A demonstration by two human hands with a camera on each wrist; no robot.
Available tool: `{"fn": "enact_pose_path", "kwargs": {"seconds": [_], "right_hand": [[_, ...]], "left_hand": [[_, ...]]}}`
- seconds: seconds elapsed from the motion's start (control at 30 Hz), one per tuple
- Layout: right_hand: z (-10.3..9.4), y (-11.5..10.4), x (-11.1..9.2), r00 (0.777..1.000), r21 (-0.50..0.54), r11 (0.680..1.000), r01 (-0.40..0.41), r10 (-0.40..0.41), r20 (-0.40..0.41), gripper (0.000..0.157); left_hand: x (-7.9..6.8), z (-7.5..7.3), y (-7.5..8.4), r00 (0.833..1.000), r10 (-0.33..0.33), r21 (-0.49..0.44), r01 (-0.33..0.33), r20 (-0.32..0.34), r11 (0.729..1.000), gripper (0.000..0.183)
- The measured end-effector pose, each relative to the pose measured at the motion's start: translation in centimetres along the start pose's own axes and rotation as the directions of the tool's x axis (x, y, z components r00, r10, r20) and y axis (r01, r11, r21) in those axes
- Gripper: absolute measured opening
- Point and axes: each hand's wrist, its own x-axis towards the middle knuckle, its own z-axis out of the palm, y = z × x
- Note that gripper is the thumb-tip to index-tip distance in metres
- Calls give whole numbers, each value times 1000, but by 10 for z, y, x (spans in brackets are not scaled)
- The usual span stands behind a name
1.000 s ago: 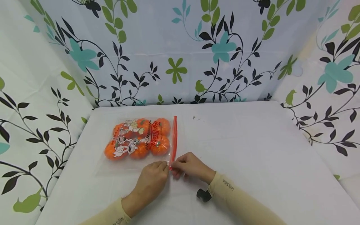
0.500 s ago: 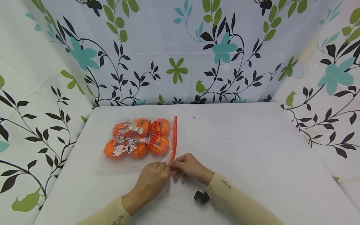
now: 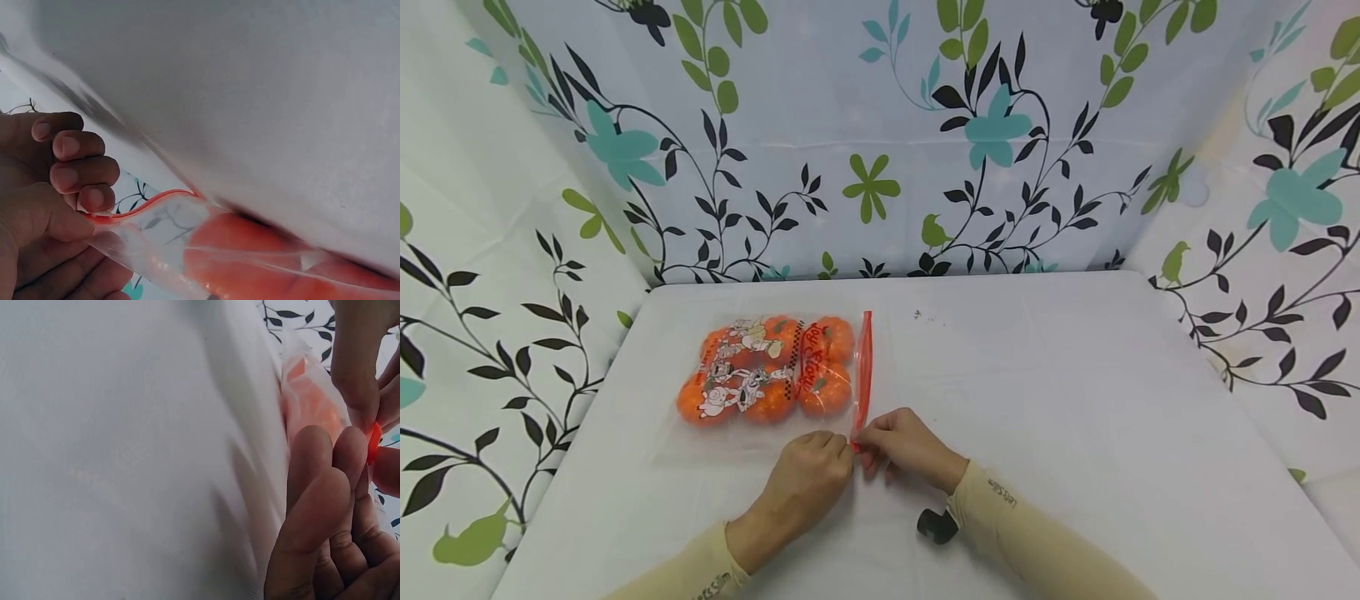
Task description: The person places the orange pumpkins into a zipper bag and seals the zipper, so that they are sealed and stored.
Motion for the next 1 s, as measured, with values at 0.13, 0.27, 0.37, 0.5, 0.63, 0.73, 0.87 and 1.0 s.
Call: {"fn": "enact_pose_path", "kwargs": {"seconds": [0.13,0.27,0.37,0.5,0.63,0.73,0.87,1.0], "right_hand": [[-2,1,6,999,-48,999,3,-5,-41,28],[-4,0,14,997,-87,996,-6,-1,-79,27],[-7,-2,20,995,-112,994,-13,2,-96,27],[-10,-3,27,993,-131,991,-23,7,-120,26],[-13,-5,34,990,-130,991,-35,17,-137,27],[-15,-8,38,988,-135,990,-42,22,-150,27],[-18,-9,45,985,-145,988,-56,31,-169,28],[-21,-10,53,982,-157,985,-69,39,-186,28]], "left_hand": [[1,0,-1,1000,18,10,-18,-8,1000,22],[1,-2,-2,999,32,15,-32,2,999,20],[1,-3,-3,999,32,10,-32,4,999,21],[1,-4,-4,1000,31,6,-31,4,999,21],[1,-4,-2,999,30,3,-30,12,1000,18],[1,-4,-1,999,28,0,-28,21,1000,17],[2,-6,0,999,26,-2,-26,29,1000,14],[3,-7,0,999,27,-12,-27,32,1000,13]]}}
